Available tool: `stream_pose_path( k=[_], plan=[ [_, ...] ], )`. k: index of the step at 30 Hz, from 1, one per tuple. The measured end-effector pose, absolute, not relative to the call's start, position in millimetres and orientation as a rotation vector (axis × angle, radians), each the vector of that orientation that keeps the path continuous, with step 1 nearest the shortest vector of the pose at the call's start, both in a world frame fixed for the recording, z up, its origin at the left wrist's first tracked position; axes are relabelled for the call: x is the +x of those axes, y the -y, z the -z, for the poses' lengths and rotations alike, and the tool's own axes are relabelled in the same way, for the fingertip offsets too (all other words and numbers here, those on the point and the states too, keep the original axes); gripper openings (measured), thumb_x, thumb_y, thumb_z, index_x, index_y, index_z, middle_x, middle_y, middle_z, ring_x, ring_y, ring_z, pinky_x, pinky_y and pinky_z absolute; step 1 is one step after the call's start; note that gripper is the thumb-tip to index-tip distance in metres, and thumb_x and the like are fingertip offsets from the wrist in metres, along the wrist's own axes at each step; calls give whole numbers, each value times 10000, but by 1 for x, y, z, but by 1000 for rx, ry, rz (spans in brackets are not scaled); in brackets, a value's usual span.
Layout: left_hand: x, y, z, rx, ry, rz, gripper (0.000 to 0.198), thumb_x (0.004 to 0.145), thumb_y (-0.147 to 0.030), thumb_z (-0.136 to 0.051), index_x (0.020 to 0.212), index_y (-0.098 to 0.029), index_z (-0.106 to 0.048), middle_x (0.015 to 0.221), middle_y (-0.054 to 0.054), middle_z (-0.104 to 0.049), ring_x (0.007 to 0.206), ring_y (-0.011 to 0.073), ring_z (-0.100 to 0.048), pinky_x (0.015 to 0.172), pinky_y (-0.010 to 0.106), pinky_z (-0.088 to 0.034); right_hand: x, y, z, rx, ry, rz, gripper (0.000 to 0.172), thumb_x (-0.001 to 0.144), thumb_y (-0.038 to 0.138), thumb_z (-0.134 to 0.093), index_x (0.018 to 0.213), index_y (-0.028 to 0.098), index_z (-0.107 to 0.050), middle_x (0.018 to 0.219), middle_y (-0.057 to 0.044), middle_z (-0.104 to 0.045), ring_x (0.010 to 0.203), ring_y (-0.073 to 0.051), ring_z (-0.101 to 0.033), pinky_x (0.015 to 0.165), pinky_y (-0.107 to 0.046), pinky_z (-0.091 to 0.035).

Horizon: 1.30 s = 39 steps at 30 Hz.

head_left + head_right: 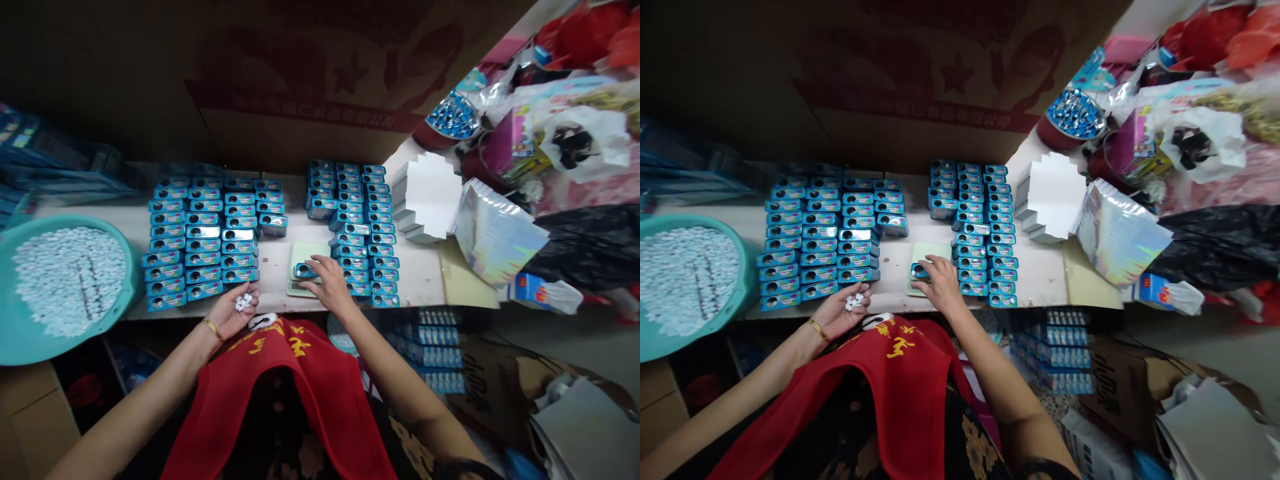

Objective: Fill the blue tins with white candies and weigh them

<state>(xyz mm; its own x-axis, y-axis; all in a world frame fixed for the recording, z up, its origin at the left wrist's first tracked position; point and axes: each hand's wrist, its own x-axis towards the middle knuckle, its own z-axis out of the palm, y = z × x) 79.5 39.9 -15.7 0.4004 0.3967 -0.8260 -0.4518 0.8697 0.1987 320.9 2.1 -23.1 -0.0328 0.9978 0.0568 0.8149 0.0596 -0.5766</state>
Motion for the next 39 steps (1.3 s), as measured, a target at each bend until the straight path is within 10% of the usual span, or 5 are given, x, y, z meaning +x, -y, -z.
stream_pose_path(
  k=[9,39],
  plan=[
    [66,-36,18,-67,-1057,-567,119,783,-140,-475,752,-87,-576,638,62,-553,497,76,-501,350,142,-362,301,-18,36,-1839,1783,-544,82,759,267,-570,771,213,-631,990,-37,-579,965,-193,-476,824,-354,-332],
    [15,-30,21,-91,-1074,-710,161,759,-64,-467,861,-74,-591,781,112,-587,616,118,-553,426,181,-432,339,-2,40,-1889,2012,-665,548,717,235,-585,1233,224,-402,1190,-88,-437,1078,-239,-417,866,-402,-413]
  ],
)
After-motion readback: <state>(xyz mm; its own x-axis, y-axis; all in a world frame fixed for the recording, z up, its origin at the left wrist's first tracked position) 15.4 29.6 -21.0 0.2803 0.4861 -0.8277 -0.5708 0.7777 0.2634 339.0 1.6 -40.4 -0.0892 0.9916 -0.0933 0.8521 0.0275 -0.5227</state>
